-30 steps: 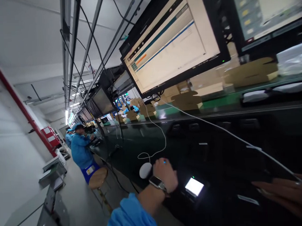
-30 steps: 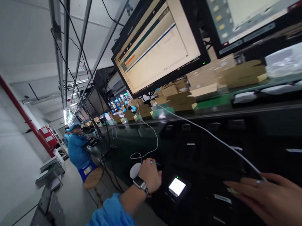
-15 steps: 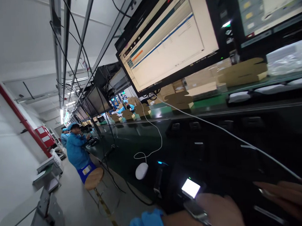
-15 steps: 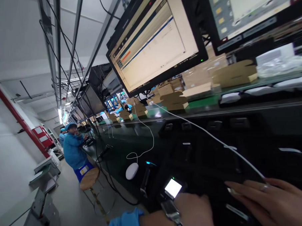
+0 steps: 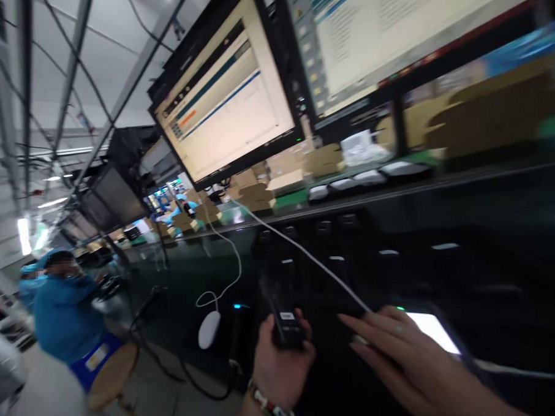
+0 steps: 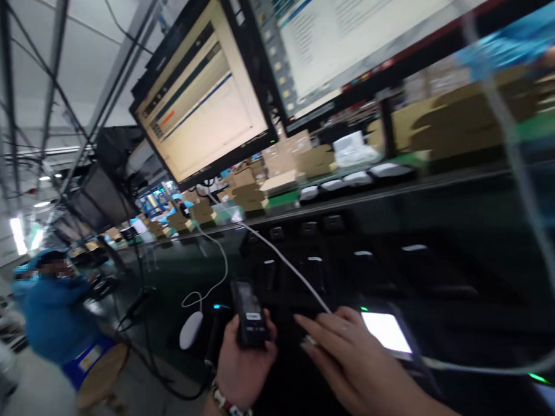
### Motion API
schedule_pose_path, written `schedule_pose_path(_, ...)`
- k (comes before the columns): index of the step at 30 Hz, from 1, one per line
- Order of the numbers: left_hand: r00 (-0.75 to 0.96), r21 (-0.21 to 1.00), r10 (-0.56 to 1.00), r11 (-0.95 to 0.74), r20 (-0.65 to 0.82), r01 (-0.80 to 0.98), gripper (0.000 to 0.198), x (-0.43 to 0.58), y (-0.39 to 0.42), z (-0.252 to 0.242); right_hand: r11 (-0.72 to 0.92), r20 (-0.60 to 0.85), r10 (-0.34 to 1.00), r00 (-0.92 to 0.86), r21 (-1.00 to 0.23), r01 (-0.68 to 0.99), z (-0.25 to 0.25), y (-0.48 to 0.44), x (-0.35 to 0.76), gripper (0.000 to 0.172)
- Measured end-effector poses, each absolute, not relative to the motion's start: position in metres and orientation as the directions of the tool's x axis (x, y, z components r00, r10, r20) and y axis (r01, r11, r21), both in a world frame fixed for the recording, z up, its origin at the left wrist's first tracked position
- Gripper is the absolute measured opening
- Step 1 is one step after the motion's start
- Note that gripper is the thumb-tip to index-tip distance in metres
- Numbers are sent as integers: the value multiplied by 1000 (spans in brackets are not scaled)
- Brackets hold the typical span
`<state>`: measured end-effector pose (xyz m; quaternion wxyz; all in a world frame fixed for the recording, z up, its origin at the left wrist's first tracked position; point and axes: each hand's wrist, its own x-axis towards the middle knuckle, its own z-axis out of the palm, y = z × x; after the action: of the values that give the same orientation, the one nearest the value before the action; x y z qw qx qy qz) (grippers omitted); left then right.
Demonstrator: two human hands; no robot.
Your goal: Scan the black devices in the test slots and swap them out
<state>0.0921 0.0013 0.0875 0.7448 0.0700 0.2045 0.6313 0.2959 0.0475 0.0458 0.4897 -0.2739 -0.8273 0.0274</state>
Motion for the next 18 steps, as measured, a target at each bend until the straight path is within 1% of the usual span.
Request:
schedule_pose_path(1, 83, 405, 970, 173, -231, -898, 32, 93, 2, 87, 853, 804, 463, -372, -289, 435, 52, 42, 293, 36)
schedule_pose_path(3, 6, 535, 974, 128, -225, -835, 33, 97, 3, 84, 846, 821, 451, -350, -268, 461, 59, 35, 287, 41)
schedule_pose_path(6, -37, 722, 990, 76, -139, -687, 44, 105, 3, 81, 792, 794, 514, -325, -293, 535, 56, 34, 280, 47)
schedule_pose_path(9, 12, 826, 998, 60, -64, -560, 56, 112, 1, 81, 771, 753, 548, -363, -287, 568, 53, 37, 278, 52)
schedule_pose_path(11, 21, 855, 998, 59, -56, -515, 61, 115, 2, 82, 793, 716, 551, -428, -291, 534, 56, 40, 280, 48)
schedule_pose_path(13, 0, 831, 994, 91, -109, -549, 60, 117, 4, 83, 801, 676, 571, -465, -337, 495, 60, 43, 284, 39)
schedule_pose_path(14, 6, 790, 987, 130, -158, -599, 55, 117, 6, 83, 794, 662, 589, -463, -367, 485, 61, 44, 286, 33)
schedule_pose_path(16, 70, 644, 963, 227, -261, -731, 39, 115, 9, 82, 771, 651, 622, -435, -412, 486, 62, 45, 288, 26)
schedule_pose_path(18, 181, 484, 935, 315, -304, -816, 26, 113, 12, 82, 761, 677, 628, -382, -433, 484, 60, 45, 288, 26)
